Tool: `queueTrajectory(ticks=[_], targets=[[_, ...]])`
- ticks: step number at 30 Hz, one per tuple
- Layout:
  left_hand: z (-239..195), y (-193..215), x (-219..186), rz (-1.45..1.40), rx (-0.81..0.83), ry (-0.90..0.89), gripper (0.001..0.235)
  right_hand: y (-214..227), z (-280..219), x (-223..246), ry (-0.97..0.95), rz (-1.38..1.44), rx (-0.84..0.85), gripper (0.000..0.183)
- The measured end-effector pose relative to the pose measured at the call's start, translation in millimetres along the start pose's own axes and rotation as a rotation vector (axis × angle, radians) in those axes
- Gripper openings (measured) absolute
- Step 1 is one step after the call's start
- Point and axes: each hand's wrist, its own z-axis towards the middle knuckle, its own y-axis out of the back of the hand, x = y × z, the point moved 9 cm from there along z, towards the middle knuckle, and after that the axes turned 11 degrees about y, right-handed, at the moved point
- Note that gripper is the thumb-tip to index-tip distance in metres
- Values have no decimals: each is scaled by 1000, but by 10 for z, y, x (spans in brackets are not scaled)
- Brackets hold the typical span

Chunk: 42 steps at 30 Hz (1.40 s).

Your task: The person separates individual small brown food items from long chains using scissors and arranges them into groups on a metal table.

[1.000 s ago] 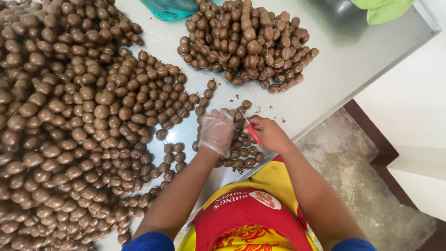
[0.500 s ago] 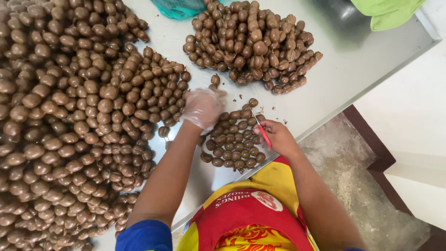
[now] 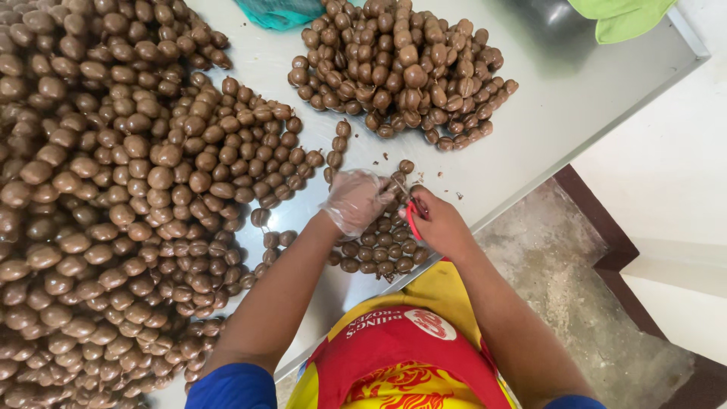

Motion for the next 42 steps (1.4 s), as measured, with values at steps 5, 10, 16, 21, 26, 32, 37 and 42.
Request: queueTrajectory(ticks=[5,10,16,21,26,32,37,42], targets=[[24,-29,87,-120,-10,-20,39,-70,46,-70,-21,146,0,28],[47,-49,73,-94,15,-13,42,-92,78,-262,-133,309,41,23],[114,547,277,-263,-90,254,44,203,95,-775,-243,461,-261,26],[243,792,712,-14,-60,616,47,242,135,-865,-143,458,-263,28],[413,613,472,293,5,321,40,148,145,-572,-138,457,-207,30],[226,427,241,6,-34,178,32,192,97,28,-21,113,-180,35],[28,314,3,34,-132,-15,33,19,124,287,5,54,-115,41],[-8,339,-82,21,-98,56,24,-24,110,229,5,89,-145,37]])
